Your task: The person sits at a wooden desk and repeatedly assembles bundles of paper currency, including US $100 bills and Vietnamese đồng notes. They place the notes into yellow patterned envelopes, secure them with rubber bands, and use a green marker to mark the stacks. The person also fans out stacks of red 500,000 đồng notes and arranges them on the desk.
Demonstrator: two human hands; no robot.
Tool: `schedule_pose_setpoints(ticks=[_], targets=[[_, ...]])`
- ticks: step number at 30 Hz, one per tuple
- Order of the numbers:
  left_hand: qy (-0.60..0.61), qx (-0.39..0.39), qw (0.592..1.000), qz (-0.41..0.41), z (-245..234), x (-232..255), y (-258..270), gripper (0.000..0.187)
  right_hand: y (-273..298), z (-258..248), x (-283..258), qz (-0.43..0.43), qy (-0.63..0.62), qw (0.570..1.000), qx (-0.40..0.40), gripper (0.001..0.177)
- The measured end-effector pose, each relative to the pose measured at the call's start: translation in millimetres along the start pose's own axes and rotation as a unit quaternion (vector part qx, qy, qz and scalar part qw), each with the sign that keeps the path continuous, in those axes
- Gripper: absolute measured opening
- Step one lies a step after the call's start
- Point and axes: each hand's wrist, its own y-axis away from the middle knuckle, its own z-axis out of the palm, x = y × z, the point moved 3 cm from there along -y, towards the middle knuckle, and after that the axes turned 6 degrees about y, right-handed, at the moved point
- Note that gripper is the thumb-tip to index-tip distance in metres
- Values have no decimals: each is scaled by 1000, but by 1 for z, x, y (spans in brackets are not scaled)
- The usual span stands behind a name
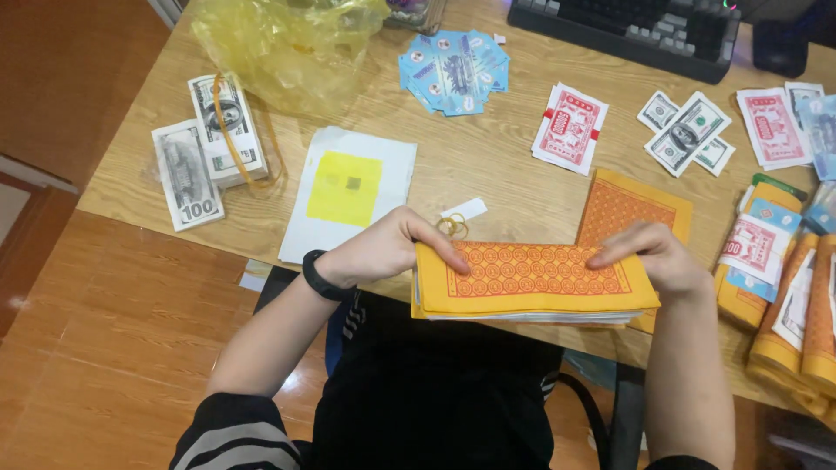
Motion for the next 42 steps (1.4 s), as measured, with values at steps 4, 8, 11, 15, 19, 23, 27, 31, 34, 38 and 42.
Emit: schedule_pose_setpoints(ticks=[4,8,11,15,19,23,27,31,34,38,42], targets=[[5,10,1000,-10,3,-19,0,16,4,-4,21,10,50,998,-26,33],[57,-184,981,1,13,-21,12,38,-3,-19,14,11,-62,997,-52,16],[303,-309,900,-47,48,-30,2,94,-30,-11,-17,-9,-32,990,-140,19],[259,-69,950,-161,88,-72,-35,70,-75,17,-47,48,42,974,-217,35],[341,114,924,-130,86,-96,-46,69,-90,10,-40,165,-61,978,110,46],[331,175,923,-91,75,-79,-47,71,-85,50,-29,184,-222,929,235,73],[170,228,958,34,71,-62,-51,71,-65,88,12,72,-199,938,274,86],[111,239,962,75,67,-85,-60,58,-74,105,-8,65,-86,929,355,71],[138,249,955,80,74,-67,-53,52,-79,103,-15,43,-99,925,365,72],[171,219,959,55,73,-81,-47,36,-84,95,-25,37,-94,928,358,74],[179,201,962,46,72,-88,-47,36,-91,75,-27,36,-100,928,358,75]])
